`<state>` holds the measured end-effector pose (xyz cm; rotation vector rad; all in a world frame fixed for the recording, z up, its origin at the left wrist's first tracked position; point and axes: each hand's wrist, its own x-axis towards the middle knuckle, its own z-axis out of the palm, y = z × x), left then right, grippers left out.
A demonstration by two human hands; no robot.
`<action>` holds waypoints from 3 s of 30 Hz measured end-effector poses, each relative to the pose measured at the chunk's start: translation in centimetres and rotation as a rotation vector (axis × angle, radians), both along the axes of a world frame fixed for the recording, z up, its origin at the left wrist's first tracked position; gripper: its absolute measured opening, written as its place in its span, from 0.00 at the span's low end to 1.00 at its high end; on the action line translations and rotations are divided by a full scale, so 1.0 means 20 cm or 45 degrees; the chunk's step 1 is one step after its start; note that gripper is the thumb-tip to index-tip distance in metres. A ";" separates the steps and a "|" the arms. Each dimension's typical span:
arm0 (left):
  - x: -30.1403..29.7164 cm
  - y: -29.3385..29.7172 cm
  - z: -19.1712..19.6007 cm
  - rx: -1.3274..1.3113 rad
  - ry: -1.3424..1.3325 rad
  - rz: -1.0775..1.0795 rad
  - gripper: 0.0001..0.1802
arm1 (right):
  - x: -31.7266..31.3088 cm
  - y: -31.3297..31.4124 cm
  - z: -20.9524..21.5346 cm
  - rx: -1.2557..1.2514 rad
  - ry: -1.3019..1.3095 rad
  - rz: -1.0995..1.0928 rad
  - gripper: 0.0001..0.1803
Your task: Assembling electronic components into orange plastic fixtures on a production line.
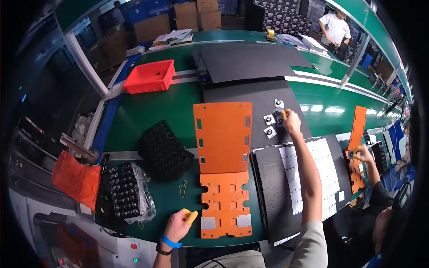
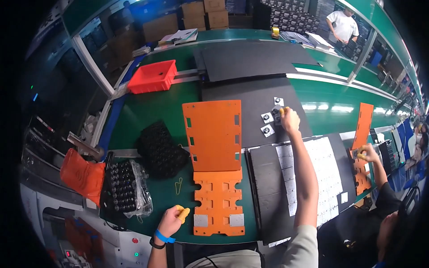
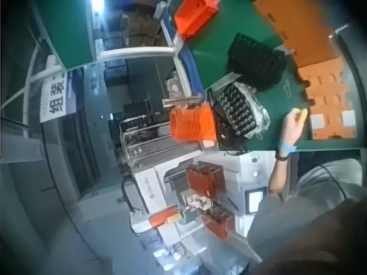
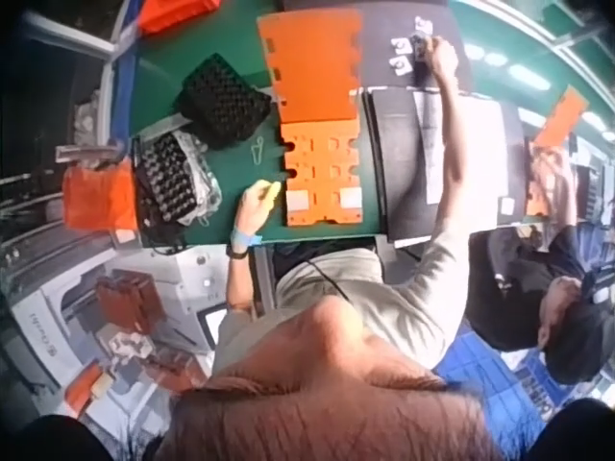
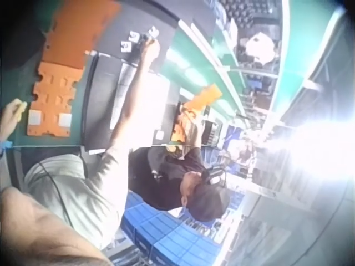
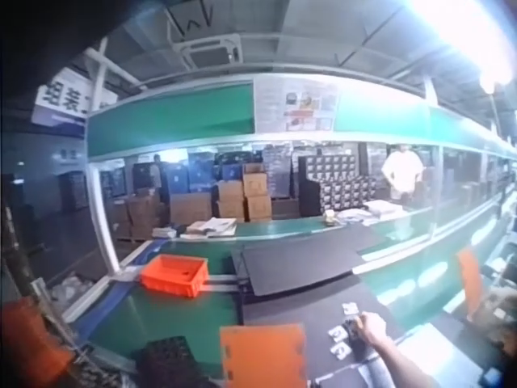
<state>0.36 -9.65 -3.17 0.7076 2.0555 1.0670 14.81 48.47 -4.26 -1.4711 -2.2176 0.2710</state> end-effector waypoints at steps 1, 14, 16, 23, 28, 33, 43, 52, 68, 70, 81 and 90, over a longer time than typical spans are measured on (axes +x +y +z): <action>0.02 0.01 0.00 -0.007 -0.014 -0.010 0.17 | 0.03 0.03 0.03 0.048 -0.151 -0.034 0.17; 0.20 0.04 0.03 0.188 0.403 -0.139 0.13 | 0.43 -1.84 0.46 -0.657 -0.270 0.317 0.23; 0.22 0.06 0.00 0.271 0.446 -0.138 0.12 | 0.50 -1.98 0.37 -0.674 -0.303 0.314 0.21; 0.09 -0.02 -0.16 0.535 -0.371 -0.176 0.10 | 0.52 -1.96 0.20 -1.118 0.004 0.450 0.12; 0.10 0.02 -0.14 0.534 -0.306 -0.181 0.10 | 0.52 -1.96 0.24 -1.011 -0.070 0.472 0.13; 0.05 -0.01 -0.12 0.390 -0.059 -0.299 0.10 | 0.49 -1.97 0.23 -1.049 -0.081 0.475 0.16; 0.04 0.01 -0.22 0.493 -0.089 -0.288 0.09 | 0.52 -1.95 0.15 -1.138 -0.019 0.410 0.13; 0.06 0.00 -0.13 0.531 -0.473 -0.238 0.11 | 0.54 -1.95 0.13 -1.095 0.039 0.457 0.11; 0.26 0.13 -0.05 0.434 -0.832 -0.369 0.08 | 0.42 -1.80 0.61 -0.806 0.120 0.343 0.18; 0.27 0.12 -0.01 0.464 -0.943 -0.309 0.09 | 0.33 -1.54 0.50 -0.391 0.306 0.275 0.15; 0.22 0.24 0.10 0.381 -2.240 -0.169 0.14 | -0.13 -0.65 0.01 0.537 -0.518 0.401 0.04; 0.18 0.28 0.17 0.177 -2.152 -0.392 0.15 | 0.24 -1.66 0.73 -0.649 0.476 1.316 0.18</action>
